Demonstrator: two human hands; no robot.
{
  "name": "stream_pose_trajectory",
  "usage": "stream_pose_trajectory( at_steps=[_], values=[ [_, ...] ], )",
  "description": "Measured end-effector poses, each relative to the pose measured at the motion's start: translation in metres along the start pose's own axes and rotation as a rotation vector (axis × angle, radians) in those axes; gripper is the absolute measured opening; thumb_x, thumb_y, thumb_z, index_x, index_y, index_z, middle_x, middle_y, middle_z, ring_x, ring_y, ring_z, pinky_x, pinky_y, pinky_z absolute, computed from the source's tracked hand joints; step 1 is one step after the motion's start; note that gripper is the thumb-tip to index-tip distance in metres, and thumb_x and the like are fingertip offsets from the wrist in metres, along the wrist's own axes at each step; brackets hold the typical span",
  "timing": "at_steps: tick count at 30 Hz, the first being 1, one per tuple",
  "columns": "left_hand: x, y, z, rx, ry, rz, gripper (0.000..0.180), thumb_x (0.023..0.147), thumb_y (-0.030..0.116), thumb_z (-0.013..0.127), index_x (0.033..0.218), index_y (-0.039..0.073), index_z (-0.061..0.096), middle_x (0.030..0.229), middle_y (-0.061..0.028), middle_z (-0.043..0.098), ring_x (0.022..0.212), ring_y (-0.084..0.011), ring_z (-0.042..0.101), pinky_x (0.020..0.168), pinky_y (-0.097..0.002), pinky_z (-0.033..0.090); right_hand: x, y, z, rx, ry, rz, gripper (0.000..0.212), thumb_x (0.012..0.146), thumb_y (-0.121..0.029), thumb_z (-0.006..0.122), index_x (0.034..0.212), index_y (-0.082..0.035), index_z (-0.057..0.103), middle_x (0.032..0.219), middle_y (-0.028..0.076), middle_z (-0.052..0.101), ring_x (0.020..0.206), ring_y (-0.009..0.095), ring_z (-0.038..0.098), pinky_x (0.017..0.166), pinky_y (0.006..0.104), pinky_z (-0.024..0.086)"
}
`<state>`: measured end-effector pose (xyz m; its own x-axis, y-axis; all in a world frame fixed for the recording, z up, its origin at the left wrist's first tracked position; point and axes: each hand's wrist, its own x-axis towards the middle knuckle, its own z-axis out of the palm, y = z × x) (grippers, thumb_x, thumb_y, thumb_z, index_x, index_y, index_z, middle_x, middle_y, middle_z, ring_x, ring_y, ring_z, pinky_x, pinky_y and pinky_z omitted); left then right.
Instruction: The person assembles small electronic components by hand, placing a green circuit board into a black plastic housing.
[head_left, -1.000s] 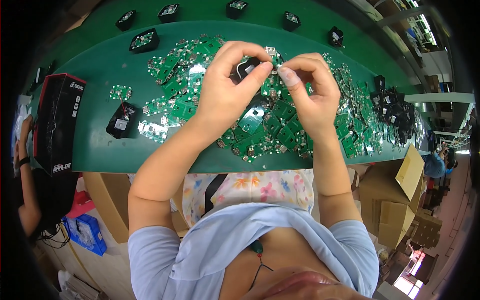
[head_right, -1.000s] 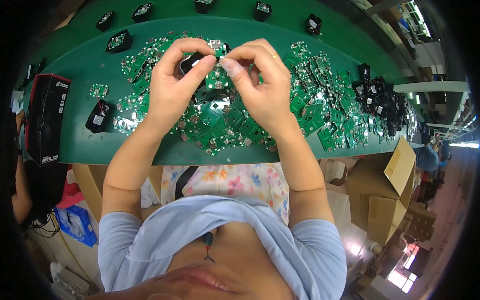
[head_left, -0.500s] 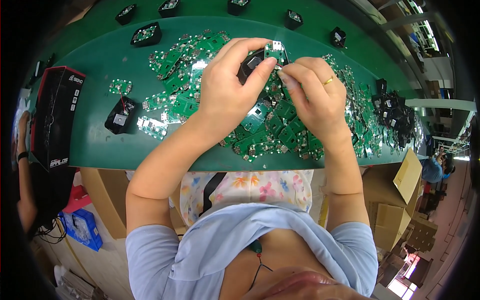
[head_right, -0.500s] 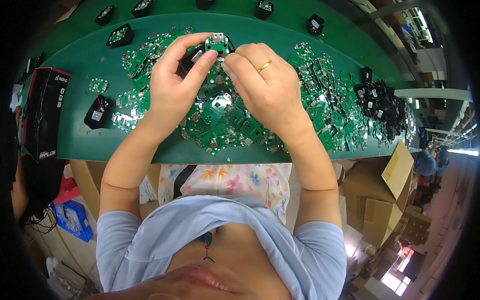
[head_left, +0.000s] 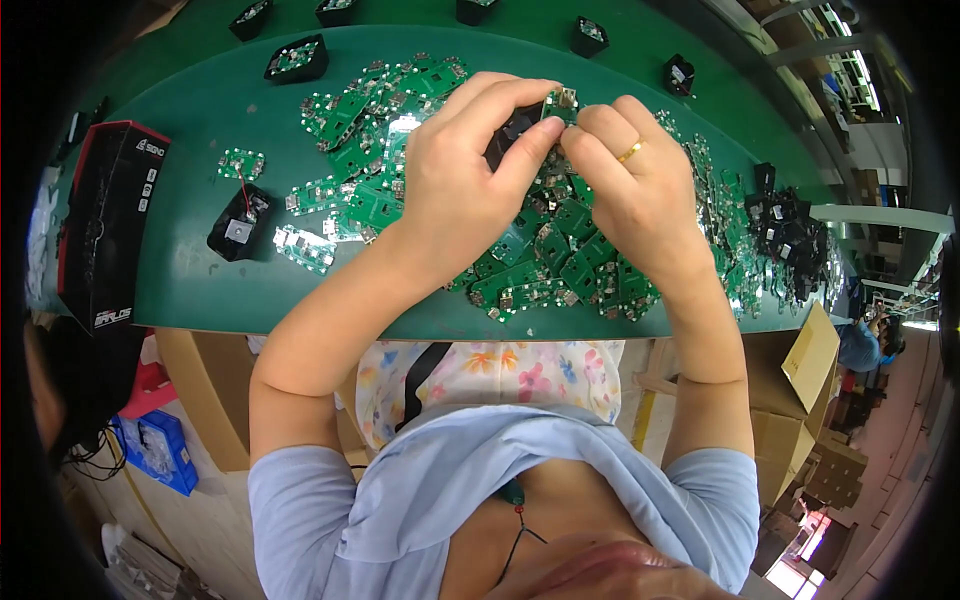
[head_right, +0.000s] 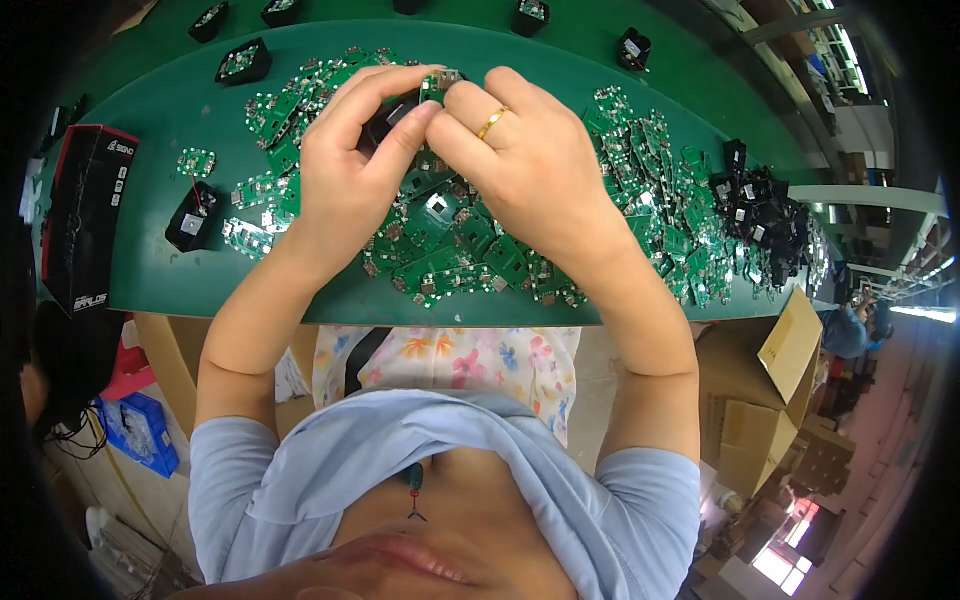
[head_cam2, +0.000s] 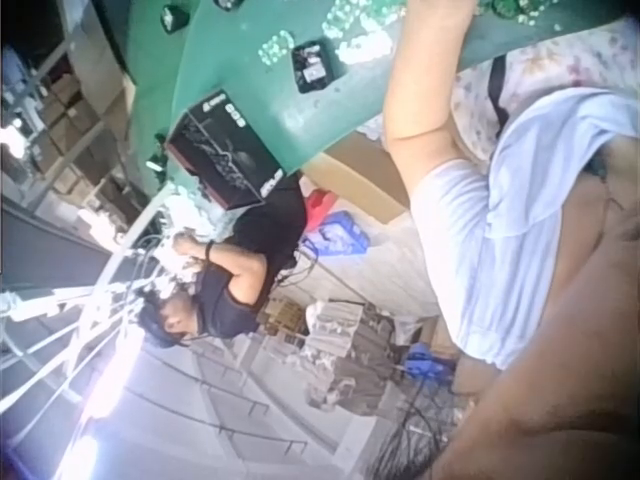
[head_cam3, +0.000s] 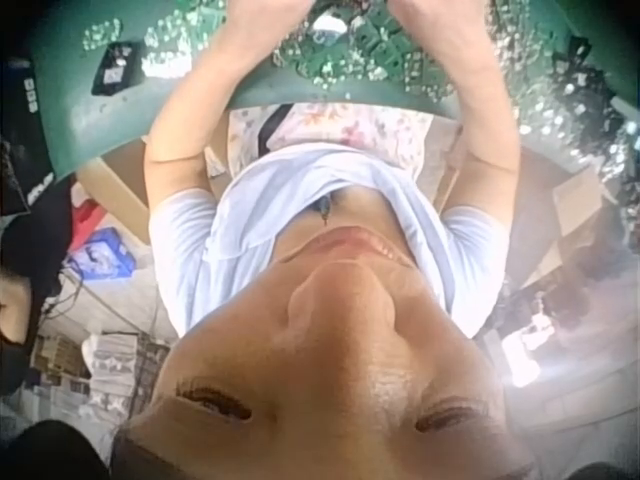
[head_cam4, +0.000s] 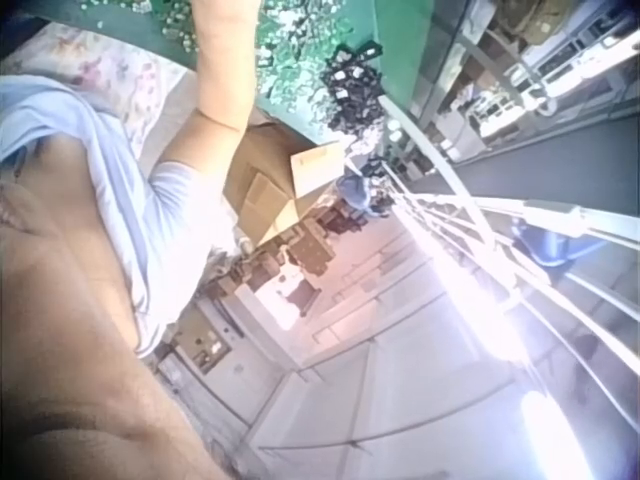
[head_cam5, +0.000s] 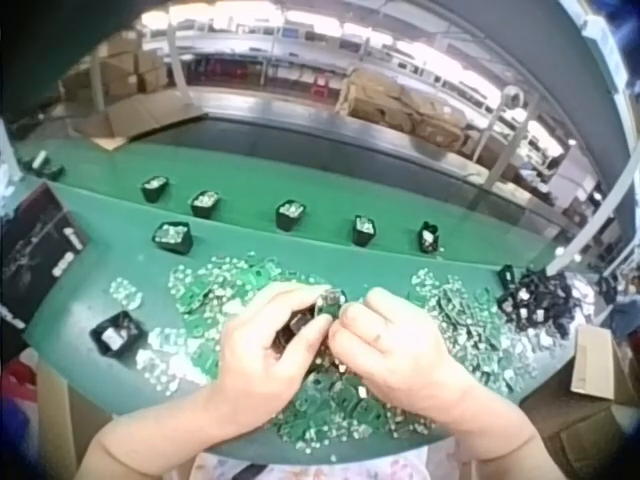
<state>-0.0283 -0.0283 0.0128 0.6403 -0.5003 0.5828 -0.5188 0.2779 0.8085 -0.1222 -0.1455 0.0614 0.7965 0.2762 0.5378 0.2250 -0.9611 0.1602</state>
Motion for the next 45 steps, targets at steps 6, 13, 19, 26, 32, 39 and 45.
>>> stream_pose_trajectory(
  at_steps=[6,13,19,26,32,39,45],
  values=[
    [0.003,-0.006,0.004,-0.144,0.038,-0.05,0.02,0.077,0.007,0.063,0.096,0.002,0.059,0.087,-0.0082,0.058,0.069,-0.016,0.057,0.061,-0.0249,0.046,-0.009,0.004,0.022,0.324,0.28,0.28,0.016,0.067,0.0,0.063,0.081,-0.005,0.056,0.07,0.006,0.05,0.061,0.023,0.051,0.051,0.0288,0.043],
    [0.002,-0.009,0.008,-0.217,-0.066,-0.055,0.023,0.084,0.009,0.057,0.106,0.002,0.056,0.092,-0.008,0.057,0.079,-0.0127,0.056,0.07,-0.0242,0.046,-0.019,-0.032,0.02,1.17,0.367,0.939,0.041,0.083,-0.002,0.056,0.117,-0.001,0.034,0.073,0.005,0.054,0.058,0.009,0.052,0.053,0.0194,0.043],
    [0.007,-0.002,-0.004,-0.48,-0.191,-0.495,0.028,0.086,0.01,0.054,0.113,0.003,0.052,0.096,-0.0042,0.056,0.083,-0.0081,0.055,0.068,-0.0209,0.046,-0.034,-0.029,0.009,1.177,0.406,0.87,0.034,0.082,-0.001,0.056,0.112,-0.002,0.038,0.074,0.004,0.054,0.06,0.008,0.049,0.054,0.0185,0.041],
    [0.006,-0.003,-0.008,-0.636,-0.4,-0.693,0.029,0.081,0.007,0.054,0.11,0.007,0.049,0.094,0.0006,0.057,0.08,-0.0032,0.055,0.058,-0.0161,0.044,-0.034,-0.025,0.01,0.484,0.204,0.405,0.018,0.074,-0.005,0.064,0.092,-0.009,0.061,0.06,0.002,0.054,0.046,0.016,0.049,0.043,0.0257,0.039],
    [0.003,0.006,-0.001,-0.614,-0.24,-0.66,0.024,0.085,0.015,0.057,0.104,0.003,0.049,0.095,-0.0055,0.057,0.08,-0.0098,0.057,0.066,-0.0242,0.049,-0.033,-0.019,0.011,0.343,0.304,0.453,0.009,0.075,-0.008,0.064,0.083,-0.01,0.064,0.066,0.002,0.061,0.045,0.015,0.049,0.043,0.0257,0.039],
    [0.001,0.01,0.003,-0.549,-0.208,-0.6,0.033,0.083,0.019,0.061,0.105,-0.001,0.047,0.096,-0.0094,0.057,0.087,-0.0124,0.057,0.07,-0.0252,0.05,-0.028,-0.011,0.012,0.406,0.37,0.559,0.006,0.076,-0.009,0.063,0.082,-0.011,0.064,0.064,0.003,0.061,0.043,0.014,0.049,0.042,0.025,0.038],
    [-0.002,0.008,0.009,-0.5,-0.149,-0.425,0.033,0.082,0.014,0.063,0.106,-0.002,0.045,0.1,-0.0105,0.054,0.086,-0.0126,0.057,0.071,-0.023,0.049,-0.023,-0.01,0.01,0.285,0.303,0.513,0.004,0.077,-0.012,0.062,0.081,-0.012,0.063,0.058,0.003,0.058,0.043,0.015,0.05,0.042,0.0263,0.037]
  ],
)
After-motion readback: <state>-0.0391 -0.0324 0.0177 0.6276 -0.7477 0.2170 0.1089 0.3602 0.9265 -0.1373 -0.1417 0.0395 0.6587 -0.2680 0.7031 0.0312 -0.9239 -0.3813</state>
